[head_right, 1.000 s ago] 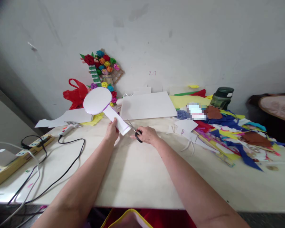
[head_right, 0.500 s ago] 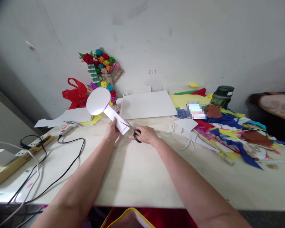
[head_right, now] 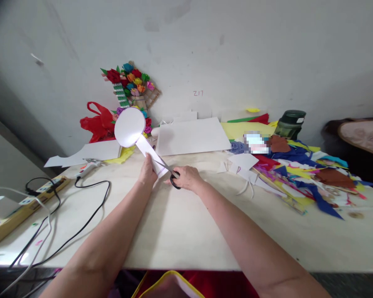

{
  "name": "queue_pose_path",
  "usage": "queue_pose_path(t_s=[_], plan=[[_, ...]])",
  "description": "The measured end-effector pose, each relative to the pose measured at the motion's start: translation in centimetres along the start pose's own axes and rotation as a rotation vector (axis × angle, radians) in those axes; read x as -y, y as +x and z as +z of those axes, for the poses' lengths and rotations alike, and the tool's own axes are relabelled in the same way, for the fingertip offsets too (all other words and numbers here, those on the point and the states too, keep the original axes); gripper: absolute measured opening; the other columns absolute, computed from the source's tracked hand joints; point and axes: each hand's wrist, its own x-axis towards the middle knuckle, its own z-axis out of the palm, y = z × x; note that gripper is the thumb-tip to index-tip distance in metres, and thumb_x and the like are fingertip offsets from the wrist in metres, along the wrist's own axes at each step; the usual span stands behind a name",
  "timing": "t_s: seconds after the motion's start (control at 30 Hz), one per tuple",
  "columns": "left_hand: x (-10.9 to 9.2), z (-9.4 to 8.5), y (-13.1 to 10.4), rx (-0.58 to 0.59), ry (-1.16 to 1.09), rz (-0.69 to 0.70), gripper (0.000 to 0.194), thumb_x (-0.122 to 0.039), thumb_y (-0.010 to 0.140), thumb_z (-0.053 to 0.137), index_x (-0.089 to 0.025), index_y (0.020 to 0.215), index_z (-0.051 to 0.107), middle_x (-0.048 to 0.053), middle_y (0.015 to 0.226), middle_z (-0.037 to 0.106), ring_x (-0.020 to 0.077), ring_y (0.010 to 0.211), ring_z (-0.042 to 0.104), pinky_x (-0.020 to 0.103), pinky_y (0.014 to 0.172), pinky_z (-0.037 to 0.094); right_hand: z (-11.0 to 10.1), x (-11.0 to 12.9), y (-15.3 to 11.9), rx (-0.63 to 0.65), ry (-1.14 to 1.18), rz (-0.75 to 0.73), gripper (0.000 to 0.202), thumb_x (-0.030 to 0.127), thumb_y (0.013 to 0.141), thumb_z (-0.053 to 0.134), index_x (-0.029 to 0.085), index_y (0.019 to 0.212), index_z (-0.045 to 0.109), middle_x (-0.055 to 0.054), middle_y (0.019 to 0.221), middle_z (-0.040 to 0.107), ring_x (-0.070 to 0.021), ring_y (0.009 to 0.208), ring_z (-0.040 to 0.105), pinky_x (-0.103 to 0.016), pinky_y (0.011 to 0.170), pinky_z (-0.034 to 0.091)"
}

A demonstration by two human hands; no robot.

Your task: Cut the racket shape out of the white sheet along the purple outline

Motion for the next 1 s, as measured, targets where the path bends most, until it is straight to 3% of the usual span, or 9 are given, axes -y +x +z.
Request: queue_pose_path(t_s=[0.4,1.0], plan=[[0.25,0.14,-0.49,0.062,0.015,-0.037,0.033,-0.045,0.079,0.052,-0.017,0.095,0.057,0.004,0.064,0.063,0.0161,0.058,0.060,0.029,0.060,0.049,0.22,0.32,-0.20,-0.081,-0.153,-0.056,0.049,0.066,0.071,0.044,0.024,0.091,0.061,-0.004,0.086,0.066,-0.0193,0.080,0.060,-0.027,0.063,0.036],[-0.10,0.30,-0.66,0.072,0.021,-0.063,0.030,-0.043,0.082,0.048,-0.014,0.079,0.056,0.005,0.060,0.062,0.0158,0.053,0.059,0.027,0.055,0.048,0.06,1.09,-0.39,-0.101,-0.246,-0.100,0.050,0.062,0.075,0.042,0.022,0.099,0.061,-0.008,0.081,0.067,-0.0210,0.075,0.061,-0.028,0.065,0.038]])
